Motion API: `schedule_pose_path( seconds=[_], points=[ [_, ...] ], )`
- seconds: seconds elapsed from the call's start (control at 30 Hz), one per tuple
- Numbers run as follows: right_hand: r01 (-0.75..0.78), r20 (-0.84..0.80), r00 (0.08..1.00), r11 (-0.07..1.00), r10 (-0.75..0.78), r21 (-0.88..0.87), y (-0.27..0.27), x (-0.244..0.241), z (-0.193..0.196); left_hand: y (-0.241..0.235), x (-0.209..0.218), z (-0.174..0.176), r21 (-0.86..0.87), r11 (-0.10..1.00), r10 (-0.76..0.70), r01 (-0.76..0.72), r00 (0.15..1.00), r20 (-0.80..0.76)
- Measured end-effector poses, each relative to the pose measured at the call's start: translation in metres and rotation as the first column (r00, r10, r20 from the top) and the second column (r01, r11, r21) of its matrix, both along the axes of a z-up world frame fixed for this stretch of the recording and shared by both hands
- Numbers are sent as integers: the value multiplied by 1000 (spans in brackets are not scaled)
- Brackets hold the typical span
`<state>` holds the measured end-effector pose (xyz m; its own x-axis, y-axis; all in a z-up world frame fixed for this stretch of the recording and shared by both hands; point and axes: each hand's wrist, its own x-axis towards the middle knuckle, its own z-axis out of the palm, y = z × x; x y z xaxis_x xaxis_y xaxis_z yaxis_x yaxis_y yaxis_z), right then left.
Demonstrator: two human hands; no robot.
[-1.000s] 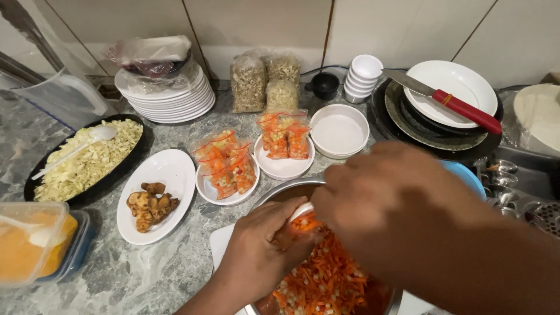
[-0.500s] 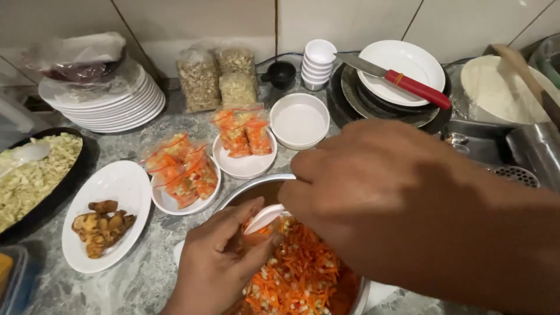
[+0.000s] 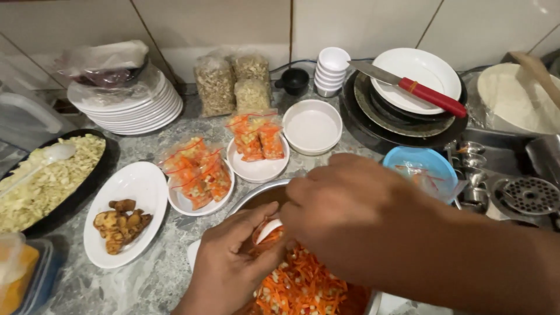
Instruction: The person uses a spoon to transfer a mixture of shredded carrots and other chopped vegetables from a large metal bowl into small plastic bags, then places the filled bags into a white container.
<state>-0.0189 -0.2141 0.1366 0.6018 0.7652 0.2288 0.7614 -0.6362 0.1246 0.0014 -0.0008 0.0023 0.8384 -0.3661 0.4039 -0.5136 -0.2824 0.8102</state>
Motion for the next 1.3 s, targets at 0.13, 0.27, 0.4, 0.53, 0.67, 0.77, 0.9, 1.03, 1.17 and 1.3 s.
schedule_pose_path(
  seconds=[0.13,0.27,0.4,0.53,0.67,0.77,0.9,1.03,1.17,1.3],
  points=[
    [72,12,997,995,-71,-67,-15,-3,26,-3,-1,7,20,999,41,-41,999,10],
    [13,-98,995,998,-19,-65,-7,5,-8,0,1,0,60,998,20,-22,999,38],
    [65,-53,996,997,-67,-32,-16,-1,3,-3,0,6,33,999,27,-27,1000,2],
    [530,-130,819,824,-559,-199,-45,-12,14,-1,-5,7,25,995,102,-100,984,-144],
    [431,-309,571,598,-761,-676,-40,-8,-22,-3,-6,16,-110,982,127,-152,970,-209],
    [270,-194,950,957,-246,109,-26,-3,-90,-4,-6,14,-288,946,55,-147,950,-307],
    [411,-331,857,911,-396,-25,-3,24,-190,-2,-4,11,-257,951,77,-171,937,-341],
    [117,-543,800,954,-255,-275,12,20,-152,3,0,14,-74,981,150,-179,942,-299],
    [170,-292,938,982,-185,-76,-3,24,-131,4,0,15,-29,989,132,-146,952,-275],
    [140,-441,861,952,-254,-274,-4,30,-180,0,2,18,-3,996,78,-87,904,-420]
  ],
)
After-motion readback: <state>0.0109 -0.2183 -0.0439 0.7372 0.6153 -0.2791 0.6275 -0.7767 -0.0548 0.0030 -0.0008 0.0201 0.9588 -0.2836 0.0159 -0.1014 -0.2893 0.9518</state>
